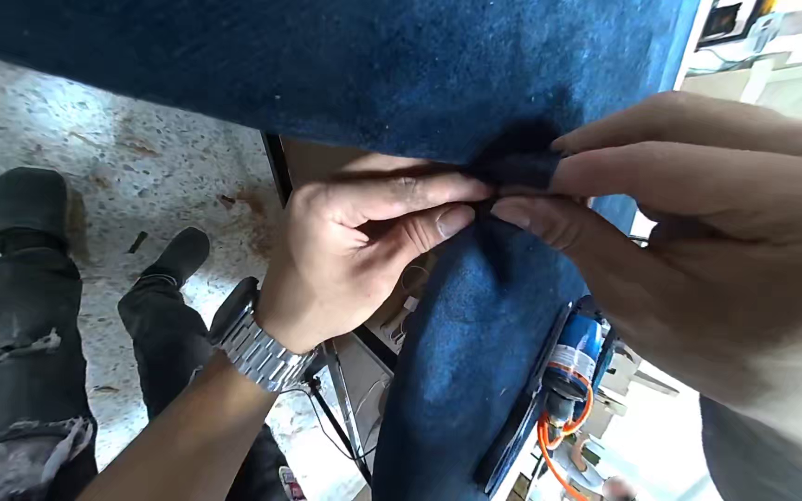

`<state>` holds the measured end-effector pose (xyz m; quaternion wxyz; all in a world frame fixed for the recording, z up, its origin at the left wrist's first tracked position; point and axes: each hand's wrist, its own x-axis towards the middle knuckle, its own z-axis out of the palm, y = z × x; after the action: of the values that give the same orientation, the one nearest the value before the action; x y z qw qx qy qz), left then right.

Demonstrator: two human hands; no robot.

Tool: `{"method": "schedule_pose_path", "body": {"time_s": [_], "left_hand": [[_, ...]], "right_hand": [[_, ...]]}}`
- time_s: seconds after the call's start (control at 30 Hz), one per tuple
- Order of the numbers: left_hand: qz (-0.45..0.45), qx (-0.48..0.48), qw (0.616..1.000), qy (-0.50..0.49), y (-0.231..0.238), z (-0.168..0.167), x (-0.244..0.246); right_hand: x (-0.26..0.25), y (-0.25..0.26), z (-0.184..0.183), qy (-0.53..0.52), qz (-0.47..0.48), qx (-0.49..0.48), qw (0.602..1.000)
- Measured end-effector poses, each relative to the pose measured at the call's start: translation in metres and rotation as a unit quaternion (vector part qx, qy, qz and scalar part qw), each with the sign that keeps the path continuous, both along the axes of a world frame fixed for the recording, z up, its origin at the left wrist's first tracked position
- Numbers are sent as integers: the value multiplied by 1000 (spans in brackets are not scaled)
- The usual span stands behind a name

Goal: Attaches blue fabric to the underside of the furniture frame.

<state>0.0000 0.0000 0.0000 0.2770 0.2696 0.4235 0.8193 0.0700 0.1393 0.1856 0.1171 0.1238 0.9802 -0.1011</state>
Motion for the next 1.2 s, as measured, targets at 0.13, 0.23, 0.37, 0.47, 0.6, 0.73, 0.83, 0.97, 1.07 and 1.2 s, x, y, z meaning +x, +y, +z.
{"method": "schedule_pose_path", "body": {"time_s": [0.13,0.23,0.37,0.47,0.6,0.73,0.83,0.97,1.07,1.2], "left_hand": [[-11,20,1000,-19,4,-4,0],[-17,32,998,-45,7,-7,2],[-39,38,994,-90,8,-4,5],[-47,40,991,-116,7,-1,7],[-72,24,987,-144,6,1,5],[-97,23,983,-157,7,1,-6],[-106,32,979,-172,10,2,-12],[-140,14,966,-217,9,7,-18],[-146,-12,953,-265,10,12,-17],[-171,-40,922,-345,9,17,-20]], "right_hand": [[1,-6,-2,7,-56,-25,998],[1,-12,-5,20,-91,-31,995],[-3,-16,-3,7,-143,-47,989],[-10,-19,-2,-9,-193,-70,979],[-18,-19,-2,-24,-226,-99,969],[-23,-16,1,-55,-233,-122,963],[-26,-13,2,-71,-251,-141,955],[-29,-4,2,-80,-306,-234,919],[-32,-1,6,-107,-298,-233,920],[-35,-3,9,-130,-267,-193,935]]}}
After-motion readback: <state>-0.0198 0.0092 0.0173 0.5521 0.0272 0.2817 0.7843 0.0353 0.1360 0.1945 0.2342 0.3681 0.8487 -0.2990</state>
